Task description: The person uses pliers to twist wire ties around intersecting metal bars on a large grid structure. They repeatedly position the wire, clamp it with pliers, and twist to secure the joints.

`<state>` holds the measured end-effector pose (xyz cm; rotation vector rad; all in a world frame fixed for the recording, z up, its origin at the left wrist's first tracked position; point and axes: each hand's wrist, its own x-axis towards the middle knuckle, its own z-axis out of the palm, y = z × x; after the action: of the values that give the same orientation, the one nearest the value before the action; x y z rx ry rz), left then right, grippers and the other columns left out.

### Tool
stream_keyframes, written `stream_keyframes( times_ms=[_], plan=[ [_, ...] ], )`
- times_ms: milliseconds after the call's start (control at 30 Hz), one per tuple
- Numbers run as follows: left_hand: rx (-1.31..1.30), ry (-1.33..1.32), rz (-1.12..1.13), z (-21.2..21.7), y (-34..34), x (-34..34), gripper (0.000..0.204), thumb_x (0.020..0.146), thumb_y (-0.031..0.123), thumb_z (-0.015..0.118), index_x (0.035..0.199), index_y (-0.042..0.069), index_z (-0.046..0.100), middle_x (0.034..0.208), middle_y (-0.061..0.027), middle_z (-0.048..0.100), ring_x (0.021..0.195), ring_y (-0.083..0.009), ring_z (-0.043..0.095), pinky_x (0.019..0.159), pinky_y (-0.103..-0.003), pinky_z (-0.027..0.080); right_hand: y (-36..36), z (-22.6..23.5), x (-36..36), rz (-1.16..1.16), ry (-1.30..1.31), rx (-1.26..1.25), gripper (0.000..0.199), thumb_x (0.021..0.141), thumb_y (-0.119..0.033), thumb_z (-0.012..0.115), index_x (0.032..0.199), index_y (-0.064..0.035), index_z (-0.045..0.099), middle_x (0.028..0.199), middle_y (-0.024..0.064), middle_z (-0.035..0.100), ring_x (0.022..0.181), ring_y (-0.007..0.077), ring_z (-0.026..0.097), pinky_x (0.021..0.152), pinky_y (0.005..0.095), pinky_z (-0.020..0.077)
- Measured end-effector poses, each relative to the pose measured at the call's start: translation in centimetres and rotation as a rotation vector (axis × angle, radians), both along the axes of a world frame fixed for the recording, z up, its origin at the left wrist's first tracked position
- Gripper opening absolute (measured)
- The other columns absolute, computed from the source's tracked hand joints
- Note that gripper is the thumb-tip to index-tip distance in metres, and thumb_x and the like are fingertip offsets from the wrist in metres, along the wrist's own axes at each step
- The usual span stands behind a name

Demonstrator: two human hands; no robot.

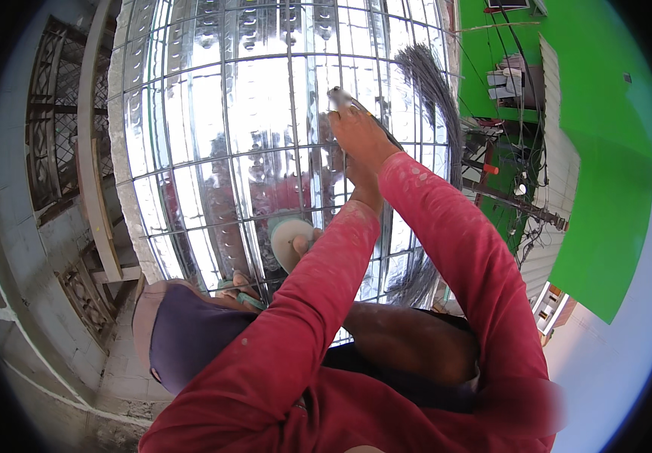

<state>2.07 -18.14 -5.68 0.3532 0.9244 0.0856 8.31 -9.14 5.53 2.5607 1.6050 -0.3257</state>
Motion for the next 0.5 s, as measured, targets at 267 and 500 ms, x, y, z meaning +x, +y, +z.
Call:
stream_keyframes(
  times_ms=[267, 500],
  plan=[
    [-0.155, 0.048, 0.225, 6.2, 0.0, -3.8, 0.033, 0.108, 0.029, 0.041, 0.125, 0.008, 0.059, 0.103, -0.0045, 0.065, 0.095, -0.0171, 0.063, 0.081, -0.035, 0.049, 0.4, 0.8, 0.3, -0.093, 0.281, -0.175, 0.012, 0.091, -0.006, 0.058, 0.100, -0.0002, 0.062, 0.095, 0.0227, 0.066, 0.092, 0.0397, 0.070, 0.080, 0.0470, 0.0554],
    [0.665, 0.275, 0.013, 8.6, 2.1, -4.9, 0.031, 0.107, 0.020, 0.041, 0.117, 0.001, 0.063, 0.088, -0.0108, 0.067, 0.078, -0.0217, 0.062, 0.075, -0.037, 0.048, 0.9, 1.8, 2.7, -0.031, 0.352, -0.328, 0.015, 0.091, -0.013, 0.065, 0.089, 0.0015, 0.064, 0.084, 0.0219, 0.070, 0.086, 0.0397, 0.069, 0.078, 0.0464, 0.0538]
  ],
)
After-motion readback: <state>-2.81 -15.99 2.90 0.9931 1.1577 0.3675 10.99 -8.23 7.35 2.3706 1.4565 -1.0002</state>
